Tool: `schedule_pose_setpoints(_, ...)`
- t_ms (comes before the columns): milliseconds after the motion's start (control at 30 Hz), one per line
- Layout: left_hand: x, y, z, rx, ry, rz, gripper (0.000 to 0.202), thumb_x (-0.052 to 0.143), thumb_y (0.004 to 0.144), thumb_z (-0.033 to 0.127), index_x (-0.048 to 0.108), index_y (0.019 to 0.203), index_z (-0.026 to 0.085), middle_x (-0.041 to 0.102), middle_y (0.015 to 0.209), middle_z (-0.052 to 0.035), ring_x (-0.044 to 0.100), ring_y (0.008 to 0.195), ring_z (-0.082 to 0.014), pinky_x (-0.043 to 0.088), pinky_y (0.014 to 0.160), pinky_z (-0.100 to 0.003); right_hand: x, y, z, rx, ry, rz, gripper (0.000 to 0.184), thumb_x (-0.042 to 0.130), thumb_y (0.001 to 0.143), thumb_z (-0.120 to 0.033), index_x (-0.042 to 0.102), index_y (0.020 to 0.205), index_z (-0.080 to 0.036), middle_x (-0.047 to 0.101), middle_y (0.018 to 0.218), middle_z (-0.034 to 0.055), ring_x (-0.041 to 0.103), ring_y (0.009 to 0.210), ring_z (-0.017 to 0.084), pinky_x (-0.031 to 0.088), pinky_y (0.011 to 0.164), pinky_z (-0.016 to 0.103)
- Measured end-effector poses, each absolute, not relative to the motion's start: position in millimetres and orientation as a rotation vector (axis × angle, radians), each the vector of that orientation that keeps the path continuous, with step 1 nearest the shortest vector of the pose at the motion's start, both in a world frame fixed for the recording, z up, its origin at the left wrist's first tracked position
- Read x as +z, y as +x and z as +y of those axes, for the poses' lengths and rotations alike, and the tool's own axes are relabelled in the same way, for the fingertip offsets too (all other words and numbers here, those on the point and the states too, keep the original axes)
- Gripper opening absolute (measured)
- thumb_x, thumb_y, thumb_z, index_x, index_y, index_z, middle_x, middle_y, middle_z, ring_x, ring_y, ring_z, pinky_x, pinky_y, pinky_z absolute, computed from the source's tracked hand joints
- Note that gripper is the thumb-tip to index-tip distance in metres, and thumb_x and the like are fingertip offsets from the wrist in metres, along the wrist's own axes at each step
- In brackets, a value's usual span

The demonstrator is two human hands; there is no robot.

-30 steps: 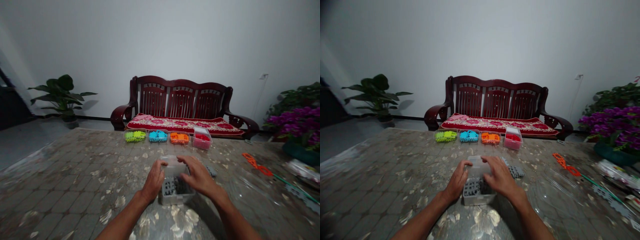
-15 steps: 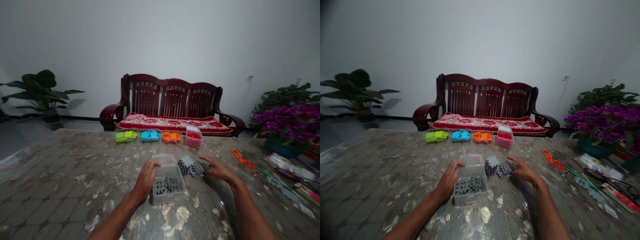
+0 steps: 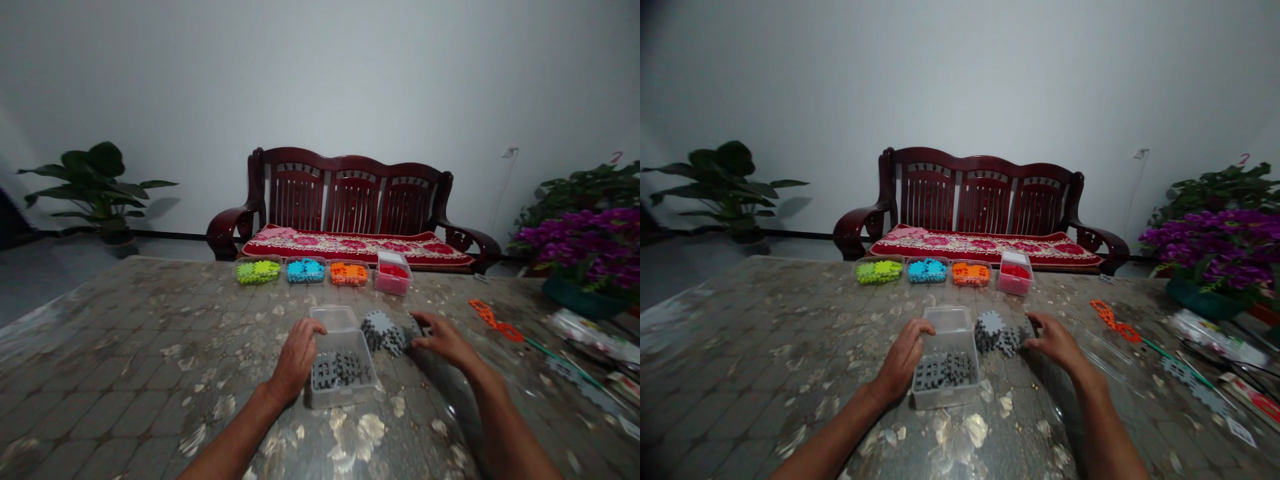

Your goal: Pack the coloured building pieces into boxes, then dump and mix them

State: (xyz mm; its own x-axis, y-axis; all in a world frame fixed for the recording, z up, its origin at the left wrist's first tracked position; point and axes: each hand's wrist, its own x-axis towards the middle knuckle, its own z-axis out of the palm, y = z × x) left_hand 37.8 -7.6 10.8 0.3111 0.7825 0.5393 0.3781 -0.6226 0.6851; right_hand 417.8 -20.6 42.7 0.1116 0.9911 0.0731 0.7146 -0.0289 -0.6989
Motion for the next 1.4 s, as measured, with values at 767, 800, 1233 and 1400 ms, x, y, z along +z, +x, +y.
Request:
schedule_pose_setpoints(767,12.1,38.7,-6.3,1.233,2.135,1.021,0.025,0.034,0.096,0.023,0.058,0.098,0.023,0.063,0.103,-0.0071,0.060,0.104,-0.0242,0.048,0.096,-0.040,75.8,264.3,-82.7,0.355,-1.279,-2.526,0.004,0.067,0.091,-0.024,0.070,0.094,-0.023,0.070,0.095,0.0036,0.060,0.091,0.022,0.044,0.078,0.032)
schedule_pose_setpoints(800,12.7,38.3,-4.5,1.227,2.130,1.021,0.024,0.034,0.095,0.022,0.058,0.098,0.023,0.063,0.103,-0.0071,0.060,0.104,-0.0243,0.048,0.097,-0.040,70.3,262.5,-82.7,0.312,-1.280,-2.532,0.005,0.063,0.092,-0.021,0.068,0.090,-0.022,0.069,0.092,0.0036,0.059,0.089,0.021,0.043,0.076,0.031)
schedule_pose_setpoints(1233,2.8,31.5,12.0,1.247,1.974,1.058,0.024,0.036,0.095,0.027,0.059,0.101,0.023,0.062,0.110,-0.0076,0.057,0.114,-0.0251,0.045,0.106,-0.044,73.3,312.2,-55.9,0.197,-1.329,-1.883,0.022,0.056,0.096,-0.035,0.074,0.088,-0.024,0.074,0.085,0.0055,0.067,0.082,0.021,0.051,0.079,0.034)
schedule_pose_setpoints(1400,-2.9,33.8,12.7,1.285,1.953,1.057,0.025,0.034,0.096,0.027,0.058,0.101,0.023,0.060,0.110,-0.0083,0.057,0.113,-0.0247,0.045,0.106,-0.044,56.0,386.4,-26.8,0.452,-1.682,-1.729,0.043,0.070,0.069,-0.029,0.076,0.110,-0.024,0.076,0.118,0.0096,0.067,0.111,0.032,0.055,0.091,0.045)
